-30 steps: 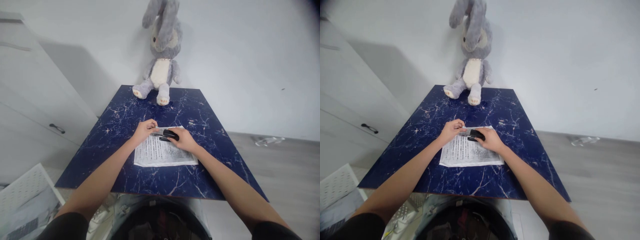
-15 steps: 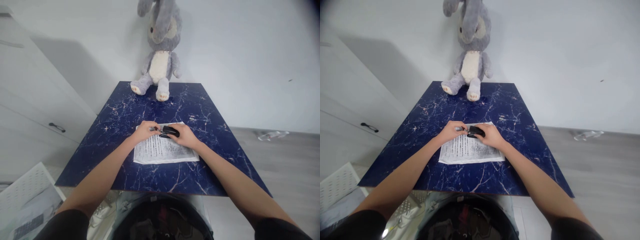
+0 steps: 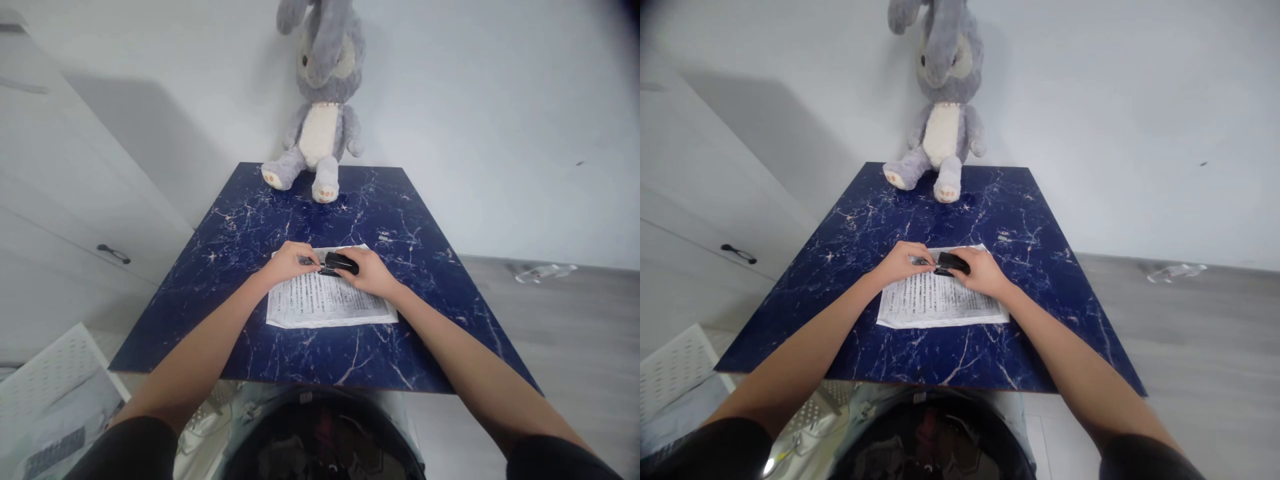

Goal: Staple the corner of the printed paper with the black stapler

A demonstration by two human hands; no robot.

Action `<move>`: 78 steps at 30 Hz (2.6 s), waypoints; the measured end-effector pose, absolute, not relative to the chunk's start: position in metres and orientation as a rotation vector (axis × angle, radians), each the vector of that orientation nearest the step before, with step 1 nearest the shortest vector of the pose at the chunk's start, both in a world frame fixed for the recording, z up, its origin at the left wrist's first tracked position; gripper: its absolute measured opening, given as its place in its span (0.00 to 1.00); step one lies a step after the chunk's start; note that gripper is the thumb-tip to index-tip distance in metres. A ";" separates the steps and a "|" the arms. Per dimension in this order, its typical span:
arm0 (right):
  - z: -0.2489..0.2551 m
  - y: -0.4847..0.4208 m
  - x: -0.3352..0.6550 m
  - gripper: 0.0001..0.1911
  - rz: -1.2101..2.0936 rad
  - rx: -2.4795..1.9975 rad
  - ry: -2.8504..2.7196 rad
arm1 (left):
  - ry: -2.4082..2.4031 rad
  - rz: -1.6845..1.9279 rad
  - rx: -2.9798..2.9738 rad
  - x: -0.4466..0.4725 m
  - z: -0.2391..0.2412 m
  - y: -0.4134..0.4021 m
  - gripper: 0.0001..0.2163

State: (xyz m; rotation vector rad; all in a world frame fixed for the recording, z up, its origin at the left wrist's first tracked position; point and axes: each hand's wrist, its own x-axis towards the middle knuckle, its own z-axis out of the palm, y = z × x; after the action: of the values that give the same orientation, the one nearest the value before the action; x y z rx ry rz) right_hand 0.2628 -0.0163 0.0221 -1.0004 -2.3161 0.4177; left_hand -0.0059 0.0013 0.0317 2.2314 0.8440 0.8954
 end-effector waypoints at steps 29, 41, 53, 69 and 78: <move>0.044 -0.039 0.239 0.15 0.660 -0.935 -2.354 | 1.075 1.369 1.752 -0.040 0.025 0.029 0.16; 0.034 -0.064 0.426 0.17 0.339 -1.528 -2.195 | 1.050 1.384 1.703 -0.029 0.023 0.033 0.18; 0.068 0.087 0.413 0.04 0.708 -0.949 -2.617 | 1.102 1.473 1.641 -0.036 0.020 0.037 0.15; 0.053 0.089 0.170 0.12 0.423 -0.888 -2.714 | 1.642 1.939 1.496 -0.059 0.043 0.023 0.12; 0.055 -0.007 0.240 0.06 0.669 -1.061 -2.576 | 1.334 1.023 2.351 -0.001 0.022 0.004 0.12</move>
State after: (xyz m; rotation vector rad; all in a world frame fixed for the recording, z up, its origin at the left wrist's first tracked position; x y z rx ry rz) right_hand 0.2402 -0.0072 0.0552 -1.0614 -2.5760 0.6692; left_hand -0.0014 0.0036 0.0217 2.3511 1.3336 1.0225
